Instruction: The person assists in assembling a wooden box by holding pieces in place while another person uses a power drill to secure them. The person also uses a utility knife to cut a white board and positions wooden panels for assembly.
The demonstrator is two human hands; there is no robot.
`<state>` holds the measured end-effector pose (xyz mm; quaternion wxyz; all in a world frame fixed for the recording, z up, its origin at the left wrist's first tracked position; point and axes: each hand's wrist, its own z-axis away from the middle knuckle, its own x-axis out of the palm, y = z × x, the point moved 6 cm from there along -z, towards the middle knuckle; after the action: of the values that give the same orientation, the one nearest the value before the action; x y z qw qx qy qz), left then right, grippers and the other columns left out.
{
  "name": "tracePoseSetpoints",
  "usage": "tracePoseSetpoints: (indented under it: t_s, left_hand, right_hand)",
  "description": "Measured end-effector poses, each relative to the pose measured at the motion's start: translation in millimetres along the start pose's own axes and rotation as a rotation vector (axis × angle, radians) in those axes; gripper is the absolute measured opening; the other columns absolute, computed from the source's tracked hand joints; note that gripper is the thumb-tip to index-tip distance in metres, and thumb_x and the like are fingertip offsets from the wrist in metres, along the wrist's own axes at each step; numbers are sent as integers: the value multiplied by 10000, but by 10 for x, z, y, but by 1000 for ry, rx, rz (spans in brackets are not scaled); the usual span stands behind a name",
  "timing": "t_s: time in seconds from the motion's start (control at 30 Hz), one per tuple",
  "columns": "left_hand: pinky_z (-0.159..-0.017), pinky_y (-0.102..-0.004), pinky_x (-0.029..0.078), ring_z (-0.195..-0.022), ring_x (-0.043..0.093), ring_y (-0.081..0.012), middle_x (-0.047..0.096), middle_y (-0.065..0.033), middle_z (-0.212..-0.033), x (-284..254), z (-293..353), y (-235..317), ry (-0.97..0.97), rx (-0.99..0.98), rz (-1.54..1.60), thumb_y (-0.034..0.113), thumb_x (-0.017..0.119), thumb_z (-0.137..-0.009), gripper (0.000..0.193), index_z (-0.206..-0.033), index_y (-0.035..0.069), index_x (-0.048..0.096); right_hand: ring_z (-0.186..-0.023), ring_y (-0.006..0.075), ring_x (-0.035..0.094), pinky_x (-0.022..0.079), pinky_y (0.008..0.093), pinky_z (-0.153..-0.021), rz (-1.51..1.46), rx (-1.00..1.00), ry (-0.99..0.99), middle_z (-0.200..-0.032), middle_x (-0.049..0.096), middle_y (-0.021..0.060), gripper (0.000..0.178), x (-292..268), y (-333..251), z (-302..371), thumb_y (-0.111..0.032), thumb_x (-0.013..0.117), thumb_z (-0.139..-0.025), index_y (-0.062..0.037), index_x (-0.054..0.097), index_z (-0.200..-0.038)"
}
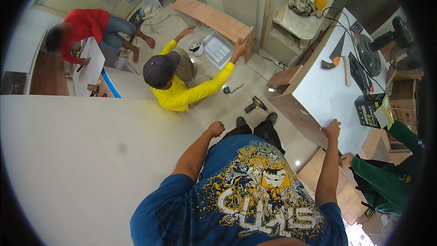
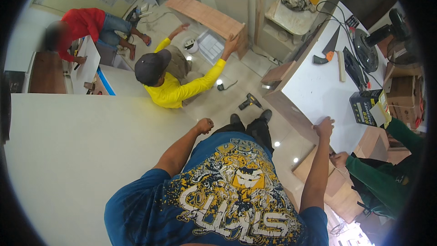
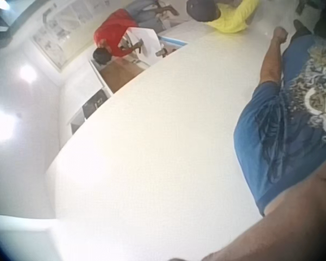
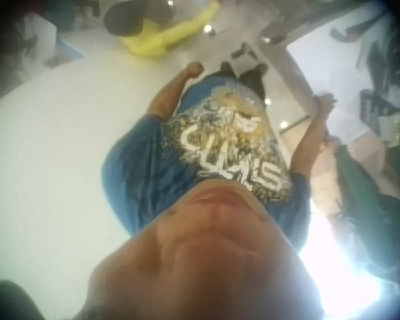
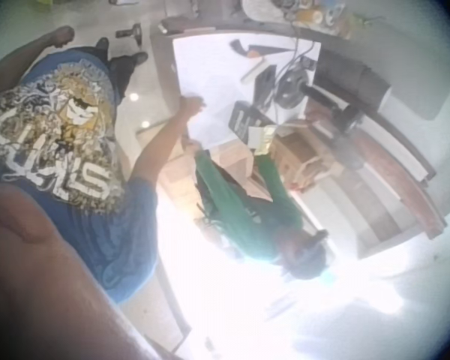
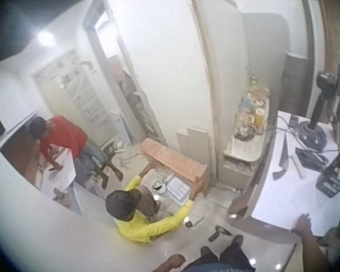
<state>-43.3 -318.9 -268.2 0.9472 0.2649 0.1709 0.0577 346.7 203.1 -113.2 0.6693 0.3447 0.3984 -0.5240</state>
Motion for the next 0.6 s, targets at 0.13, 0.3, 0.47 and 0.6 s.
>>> tracePoseSetpoints:
  t_s: [0.13, 0.3, 0.47, 0.6]
  left_hand:
    - [-448, -365, 512, -509, 636, -228, 648, -121, -667, 38, -17, 47, 17, -13, 7, 174, 591, -880, 247, -976, -29, 696]
    - [-459, -359, 524, -516, 646, -227, 660, -123, -678, 20, 32, 88, 12, -3, -14, 175, 596, -886, 248, -979, -32, 696]
    - [-461, -358, 526, -515, 652, -226, 675, -131, -694, 53, 74, 63, 15, -3, -27, 158, 590, -893, 240, -984, -36, 698]
    - [-465, -356, 528, -517, 654, -226, 676, -133, -694, 118, 113, 68, 11, -15, -17, 160, 594, -900, 246, -1001, -36, 702]
  right_hand:
    - [-1266, 547, 507, 528, 524, -1008, 6, 9, 11, -1471, 363, 379, 1079, -20, 43, 23, -259, 947, -610, 96, 351, -1436]
    - [-1256, 548, 513, 524, 532, -1003, -7, 2, -1, -1469, 369, 380, 1076, 8, 61, -19, -260, 942, -603, 99, 359, -1433]
    - [-1242, 555, 524, 522, 529, -1005, -7, -16, -18, -1477, 354, 396, 1074, 53, 78, -30, -282, 944, -596, 99, 371, -1420]
    - [-1233, 562, 532, 523, 535, -1000, 17, -21, 7, -1478, 352, 408, 1053, 5, 47, -34, -298, 943, -594, 96, 389, -1399]
